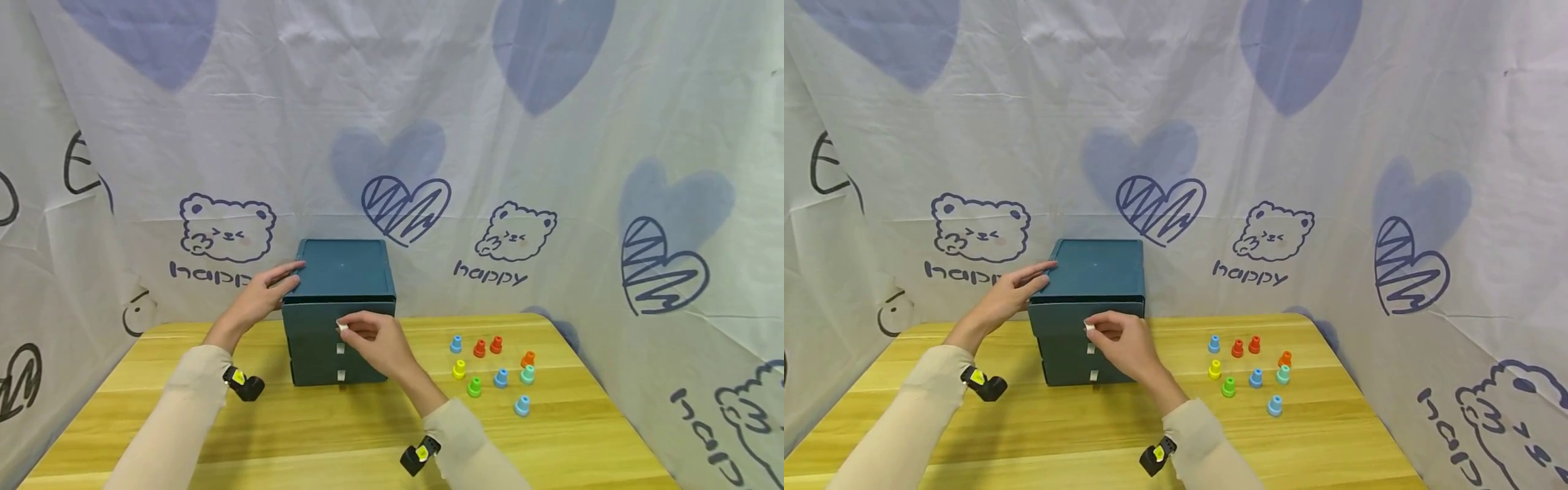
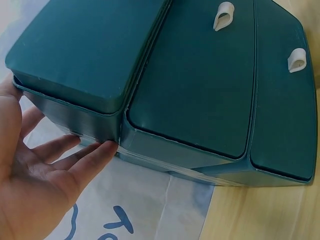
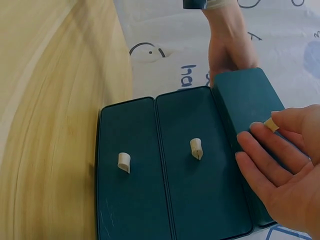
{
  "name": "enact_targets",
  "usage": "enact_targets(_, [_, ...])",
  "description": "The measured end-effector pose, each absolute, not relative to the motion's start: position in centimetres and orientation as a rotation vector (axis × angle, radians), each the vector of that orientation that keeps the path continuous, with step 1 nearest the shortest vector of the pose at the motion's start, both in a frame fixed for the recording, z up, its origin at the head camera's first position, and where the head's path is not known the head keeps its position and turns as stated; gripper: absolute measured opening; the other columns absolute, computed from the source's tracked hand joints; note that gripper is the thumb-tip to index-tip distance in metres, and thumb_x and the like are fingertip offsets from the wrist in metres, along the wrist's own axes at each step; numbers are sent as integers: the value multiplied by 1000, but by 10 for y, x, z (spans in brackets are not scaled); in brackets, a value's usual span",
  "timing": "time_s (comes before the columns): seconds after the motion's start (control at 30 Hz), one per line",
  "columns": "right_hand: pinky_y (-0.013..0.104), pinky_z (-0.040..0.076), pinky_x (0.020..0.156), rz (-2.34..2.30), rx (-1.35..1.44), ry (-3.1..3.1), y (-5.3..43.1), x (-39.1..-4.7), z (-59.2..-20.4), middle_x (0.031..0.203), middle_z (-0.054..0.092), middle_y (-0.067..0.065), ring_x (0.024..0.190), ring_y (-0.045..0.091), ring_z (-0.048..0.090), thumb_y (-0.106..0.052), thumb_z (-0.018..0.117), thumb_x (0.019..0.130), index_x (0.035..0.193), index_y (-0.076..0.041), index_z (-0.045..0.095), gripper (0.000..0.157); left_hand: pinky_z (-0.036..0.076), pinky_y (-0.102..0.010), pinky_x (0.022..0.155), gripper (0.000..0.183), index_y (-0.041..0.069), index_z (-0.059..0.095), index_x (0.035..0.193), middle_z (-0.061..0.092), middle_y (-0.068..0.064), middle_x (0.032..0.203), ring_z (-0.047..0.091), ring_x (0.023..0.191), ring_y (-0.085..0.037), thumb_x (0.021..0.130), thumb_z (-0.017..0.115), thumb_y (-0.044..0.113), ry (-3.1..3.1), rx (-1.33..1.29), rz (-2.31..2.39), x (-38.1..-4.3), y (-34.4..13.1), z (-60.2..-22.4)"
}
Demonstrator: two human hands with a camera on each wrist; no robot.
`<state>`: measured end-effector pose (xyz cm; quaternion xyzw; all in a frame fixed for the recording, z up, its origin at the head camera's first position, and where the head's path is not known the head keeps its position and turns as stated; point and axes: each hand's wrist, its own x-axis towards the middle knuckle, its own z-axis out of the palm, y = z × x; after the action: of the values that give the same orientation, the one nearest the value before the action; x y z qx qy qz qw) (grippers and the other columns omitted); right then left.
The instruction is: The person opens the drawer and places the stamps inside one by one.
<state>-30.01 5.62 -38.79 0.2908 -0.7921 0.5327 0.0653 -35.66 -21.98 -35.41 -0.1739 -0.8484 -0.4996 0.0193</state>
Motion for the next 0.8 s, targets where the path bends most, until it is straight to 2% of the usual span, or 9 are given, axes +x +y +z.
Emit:
enact_targets(0.27, [17, 60, 84, 1582, 861, -2413, 57, -285, -382, 111, 79, 6, 97, 20, 77, -19, 69, 100, 115, -12, 77, 19, 40, -71, 114, 59, 20, 35, 162, 27, -20, 170, 34, 151, -47, 109, 48, 43, -2639, -576, -1571, -357, -223, -350])
enact_targets(0.47, [15, 60, 83, 1582, 928, -2398, 59, -277, -381, 108, 79, 10, 96, 29, 78, -16, 70, 99, 114, -8, 77, 18, 39, -69, 115, 63, 16, 30, 164, 21, -21, 171, 28, 153, -49, 109, 51, 39, -2696, -645, -1636, -354, -228, -342])
enact_targets(0.63, [16, 60, 82, 1564, 944, -2402, 62, -272, -380, 108, 79, 10, 94, 24, 78, -15, 70, 99, 114, -7, 77, 18, 39, -68, 115, 64, 15, 30, 164, 19, -22, 171, 26, 154, -49, 108, 53, 39, -2719, -665, -1663, -355, -230, -339])
enact_targets(0.8, [18, 61, 80, 1577, 958, -2406, 63, -268, -381, 109, 80, 10, 93, 25, 79, -14, 70, 99, 114, -8, 78, 18, 38, -68, 116, 64, 14, 29, 164, 18, -22, 171, 23, 155, -49, 109, 52, 38, -2707, -667, -1697, -355, -231, -340])
